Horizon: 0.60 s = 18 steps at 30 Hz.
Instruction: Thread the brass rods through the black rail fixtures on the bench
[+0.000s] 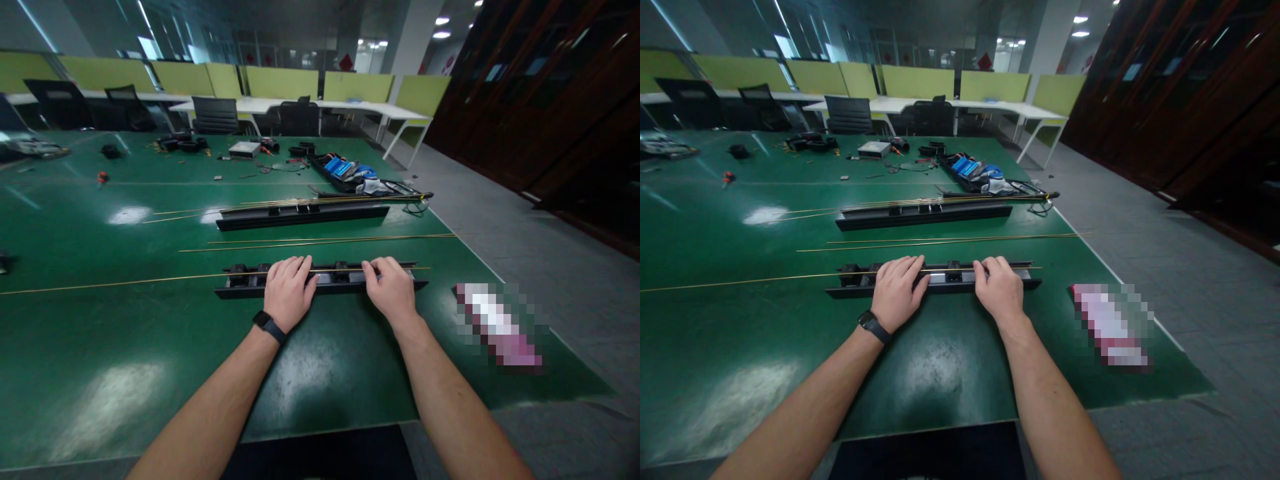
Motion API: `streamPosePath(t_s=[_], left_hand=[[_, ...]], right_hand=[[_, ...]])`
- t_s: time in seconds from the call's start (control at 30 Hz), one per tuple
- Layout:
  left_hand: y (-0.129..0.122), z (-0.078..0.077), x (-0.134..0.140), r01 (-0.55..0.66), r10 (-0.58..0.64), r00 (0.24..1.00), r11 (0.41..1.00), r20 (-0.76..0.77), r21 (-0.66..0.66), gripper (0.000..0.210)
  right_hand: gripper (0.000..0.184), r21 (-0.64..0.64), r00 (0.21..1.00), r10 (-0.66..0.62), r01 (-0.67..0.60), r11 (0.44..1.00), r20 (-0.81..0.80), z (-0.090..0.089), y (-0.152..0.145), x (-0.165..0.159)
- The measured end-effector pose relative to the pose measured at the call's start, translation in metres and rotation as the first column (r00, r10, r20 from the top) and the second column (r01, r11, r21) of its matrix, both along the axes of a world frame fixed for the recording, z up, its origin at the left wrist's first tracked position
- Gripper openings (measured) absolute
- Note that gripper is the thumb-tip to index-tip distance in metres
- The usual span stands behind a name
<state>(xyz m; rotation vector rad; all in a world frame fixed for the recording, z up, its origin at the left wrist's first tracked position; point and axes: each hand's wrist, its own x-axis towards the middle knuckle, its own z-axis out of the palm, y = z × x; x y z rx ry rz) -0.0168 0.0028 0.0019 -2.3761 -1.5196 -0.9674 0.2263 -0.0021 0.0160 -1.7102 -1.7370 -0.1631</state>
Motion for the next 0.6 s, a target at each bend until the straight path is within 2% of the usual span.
streamPosePath(t_s=[0.27, 0.6], left_hand=[[-0.0003, 0.0011, 0.0005, -0.002, 0.002, 1.000, 1.000, -0.001, 0.001, 0.042], [-0.0013, 0.0008, 0.0003, -0.010, 0.010, 1.000, 1.000, 0.000, 0.010, 0.042]], right_hand=[[0.033, -0.026, 0.998, -0.058, 0.058, 0.998, -0.005, 0.0042, -0.0001, 0.0023], [0.033, 0.006, 1.000, -0.004, 0.004, 1.000, -0.015, 0.0028, -0.0017, 0.0003]])
